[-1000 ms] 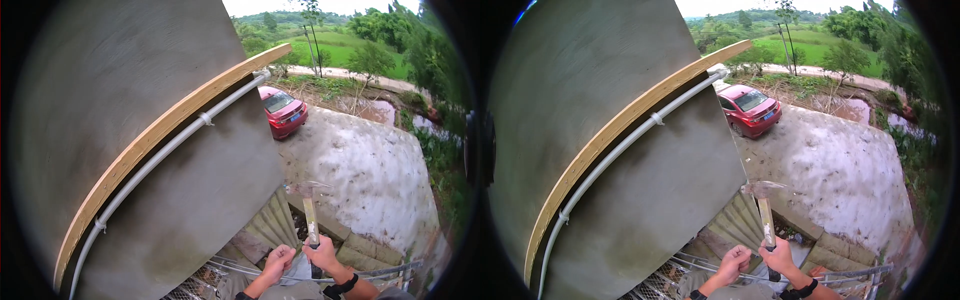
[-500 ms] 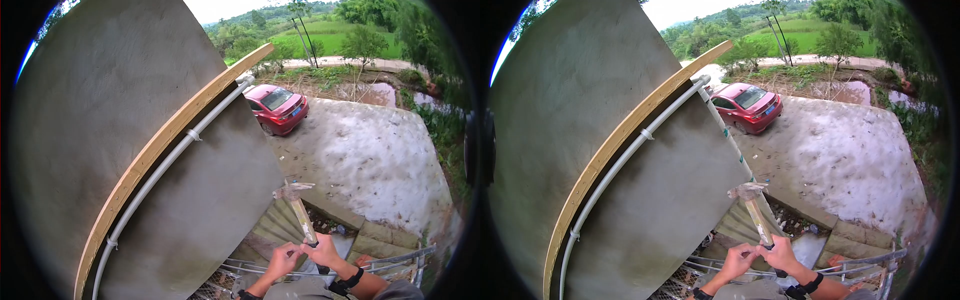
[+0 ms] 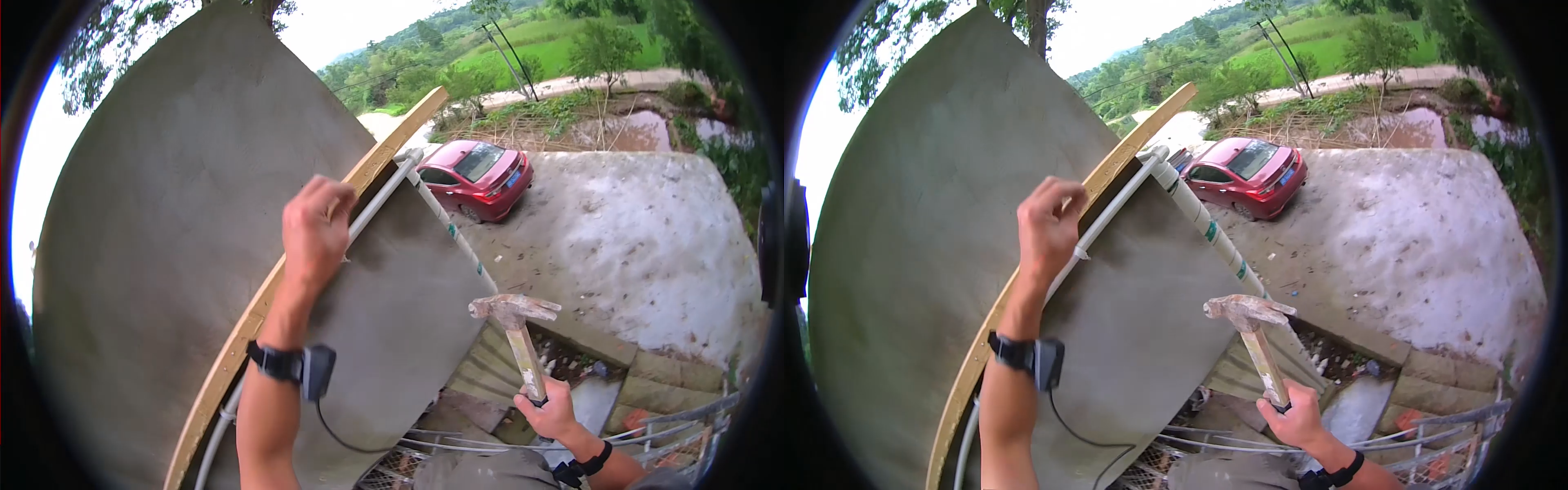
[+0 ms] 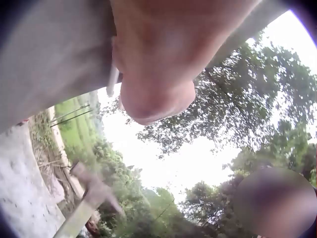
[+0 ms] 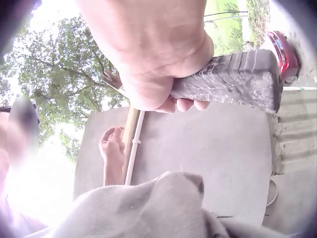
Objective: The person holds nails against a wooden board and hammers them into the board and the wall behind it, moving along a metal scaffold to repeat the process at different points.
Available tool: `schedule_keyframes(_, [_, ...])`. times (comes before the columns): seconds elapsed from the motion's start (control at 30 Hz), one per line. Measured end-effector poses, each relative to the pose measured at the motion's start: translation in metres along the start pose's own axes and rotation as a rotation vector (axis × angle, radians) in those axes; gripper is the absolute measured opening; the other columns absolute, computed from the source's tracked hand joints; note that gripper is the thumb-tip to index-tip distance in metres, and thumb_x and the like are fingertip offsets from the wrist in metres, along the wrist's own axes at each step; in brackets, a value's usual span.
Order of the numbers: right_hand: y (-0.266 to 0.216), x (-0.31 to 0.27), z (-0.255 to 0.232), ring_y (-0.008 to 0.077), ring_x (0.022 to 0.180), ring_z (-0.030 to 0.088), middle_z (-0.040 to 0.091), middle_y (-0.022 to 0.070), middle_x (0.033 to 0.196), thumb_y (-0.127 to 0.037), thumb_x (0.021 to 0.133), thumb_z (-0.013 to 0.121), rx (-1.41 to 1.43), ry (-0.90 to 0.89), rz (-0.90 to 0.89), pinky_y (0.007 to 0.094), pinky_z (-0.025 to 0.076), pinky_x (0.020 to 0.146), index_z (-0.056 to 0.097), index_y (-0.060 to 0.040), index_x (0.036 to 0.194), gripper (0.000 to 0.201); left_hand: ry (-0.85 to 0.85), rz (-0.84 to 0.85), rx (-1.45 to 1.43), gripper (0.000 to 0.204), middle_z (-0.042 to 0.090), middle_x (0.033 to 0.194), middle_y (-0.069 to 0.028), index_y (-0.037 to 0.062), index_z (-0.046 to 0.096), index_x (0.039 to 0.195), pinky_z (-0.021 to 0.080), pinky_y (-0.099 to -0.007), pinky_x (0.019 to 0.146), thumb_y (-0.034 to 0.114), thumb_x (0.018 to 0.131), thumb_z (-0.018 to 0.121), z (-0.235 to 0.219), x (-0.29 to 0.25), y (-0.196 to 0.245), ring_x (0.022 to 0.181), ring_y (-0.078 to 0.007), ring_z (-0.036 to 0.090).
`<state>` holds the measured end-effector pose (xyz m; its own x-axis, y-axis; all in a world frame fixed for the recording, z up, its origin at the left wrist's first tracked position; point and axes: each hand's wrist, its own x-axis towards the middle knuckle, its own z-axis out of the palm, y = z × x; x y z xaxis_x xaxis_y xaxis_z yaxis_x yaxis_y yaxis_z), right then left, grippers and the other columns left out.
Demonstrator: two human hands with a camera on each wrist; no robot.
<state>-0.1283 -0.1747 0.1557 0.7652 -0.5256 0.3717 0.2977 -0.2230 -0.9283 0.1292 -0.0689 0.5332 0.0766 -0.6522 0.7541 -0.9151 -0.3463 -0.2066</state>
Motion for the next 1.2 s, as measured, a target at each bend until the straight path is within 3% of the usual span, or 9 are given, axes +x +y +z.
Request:
schedule_keyframes(0.17, [-0.003, 0.006, 0.004, 0.0398, 0.061, 0.059, 0.059, 0.0209, 0.070, -0.018, 0.085, 0.079, -0.014, -0.035, -0.020, 0.0438, 0.046, 0.058, 0.063, 0.0026, 0.083, 0.027, -0.155, 0.031, 0.042, 0.011, 0.068, 0.085, -0.0096, -0.0015, 0.072, 0.095, 0.044, -0.0301, 0.059, -0.008, 0.086, 0.069, 0.016, 0.026, -0.040, 0.063, -0.0176, 0.055])
schedule_keyframes(0.27, [-0.004, 0.017, 0.002, 0.0406, 0.063, 0.060, 0.059, 0.0217, 0.072, -0.018, 0.087, 0.077, -0.062, -0.060, -0.043, 0.0448, 0.046, 0.058, 0.062, 0.0041, 0.088, 0.026, -0.212, 0.018, 0.025, 0.011, 0.068, 0.086, -0.0099, -0.0019, 0.072, 0.096, 0.046, -0.0312, 0.061, -0.008, 0.088, 0.068, 0.024, 0.023, -0.045, 0.065, -0.0188, 0.058])
schedule_keyframes(0.4, [-0.027, 0.069, 0.012, 0.0406, 0.064, 0.061, 0.060, 0.0222, 0.074, -0.015, 0.091, 0.072, -0.003, -0.007, -0.136, 0.0452, 0.047, 0.058, 0.061, 0.0052, 0.096, 0.024, -0.204, 0.023, 0.019, 0.010, 0.068, 0.088, -0.0106, -0.0022, 0.072, 0.096, 0.050, -0.0333, 0.066, -0.008, 0.090, 0.068, 0.032, 0.022, -0.052, 0.070, -0.0228, 0.064])
schedule_keyframes(0.5, [-0.042, 0.104, 0.020, 0.0381, 0.063, 0.063, 0.061, 0.0193, 0.075, -0.013, 0.098, 0.065, 0.021, 0.109, -0.373, 0.0435, 0.049, 0.058, 0.059, 0.0067, 0.108, 0.023, -0.195, 0.080, 0.096, 0.009, 0.067, 0.088, -0.0122, -0.0021, 0.072, 0.097, 0.051, -0.0347, 0.067, -0.007, 0.090, 0.068, 0.029, 0.024, -0.047, 0.073, -0.0275, 0.065])
schedule_keyframes(0.6, [-0.052, 0.134, 0.037, 0.0353, 0.062, 0.065, 0.062, 0.0177, 0.076, -0.013, 0.099, 0.064, 0.174, 0.075, -0.345, 0.0422, 0.050, 0.058, 0.057, 0.0077, 0.114, 0.027, -0.207, 0.091, 0.124, 0.009, 0.067, 0.089, -0.0135, -0.0019, 0.071, 0.097, 0.052, -0.0360, 0.068, -0.006, 0.091, 0.068, 0.031, 0.022, -0.046, 0.074, -0.0312, 0.065])
schedule_keyframes(0.73, [-0.067, 0.167, 0.060, 0.0328, 0.061, 0.065, 0.062, 0.0160, 0.076, -0.013, 0.101, 0.063, 0.190, 0.140, -0.492, 0.0409, 0.051, 0.058, 0.056, 0.0079, 0.117, 0.027, -0.197, 0.114, 0.147, 0.009, 0.067, 0.090, -0.0137, -0.0019, 0.070, 0.098, 0.052, -0.0369, 0.068, -0.006, 0.091, 0.067, 0.029, 0.022, -0.047, 0.075, -0.0321, 0.065])
schedule_keyframes(1.0, [-0.075, 0.202, 0.099, 0.0330, 0.062, 0.066, 0.064, 0.0173, 0.078, -0.012, 0.101, 0.064, 0.194, 0.199, -0.540, 0.0407, 0.052, 0.059, 0.058, 0.0067, 0.117, 0.026, -0.197, 0.097, 0.174, 0.010, 0.065, 0.090, -0.0122, -0.0031, 0.072, 0.098, 0.051, -0.0362, 0.067, -0.008, 0.089, 0.068, 0.030, 0.024, -0.046, 0.074, -0.0289, 0.064])
schedule_keyframes(1.13, [-0.057, 0.217, 0.123, 0.0364, 0.060, 0.066, 0.065, 0.0184, 0.078, -0.012, 0.101, 0.064, 0.149, 0.113, -0.490, 0.0425, 0.053, 0.058, 0.056, 0.0063, 0.119, 0.027, -0.180, 0.070, 0.156, 0.011, 0.065, 0.091, -0.0116, -0.0038, 0.073, 0.098, 0.051, -0.0356, 0.068, -0.008, 0.089, 0.068, 0.031, 0.022, -0.049, 0.075, -0.0271, 0.064])
schedule_keyframes(1.2, [-0.060, 0.215, 0.120, 0.0331, 0.058, 0.065, 0.064, 0.0173, 0.076, -0.013, 0.101, 0.064, 0.152, 0.131, -0.509, 0.0416, 0.052, 0.057, 0.056, 0.0057, 0.117, 0.026, -0.184, 0.002, 0.147, 0.009, 0.066, 0.096, -0.0136, -0.0022, 0.074, 0.096, 0.053, -0.0431, 0.074, -0.003, 0.089, 0.069, 0.032, 0.023, -0.048, 0.083, -0.0354, 0.068])
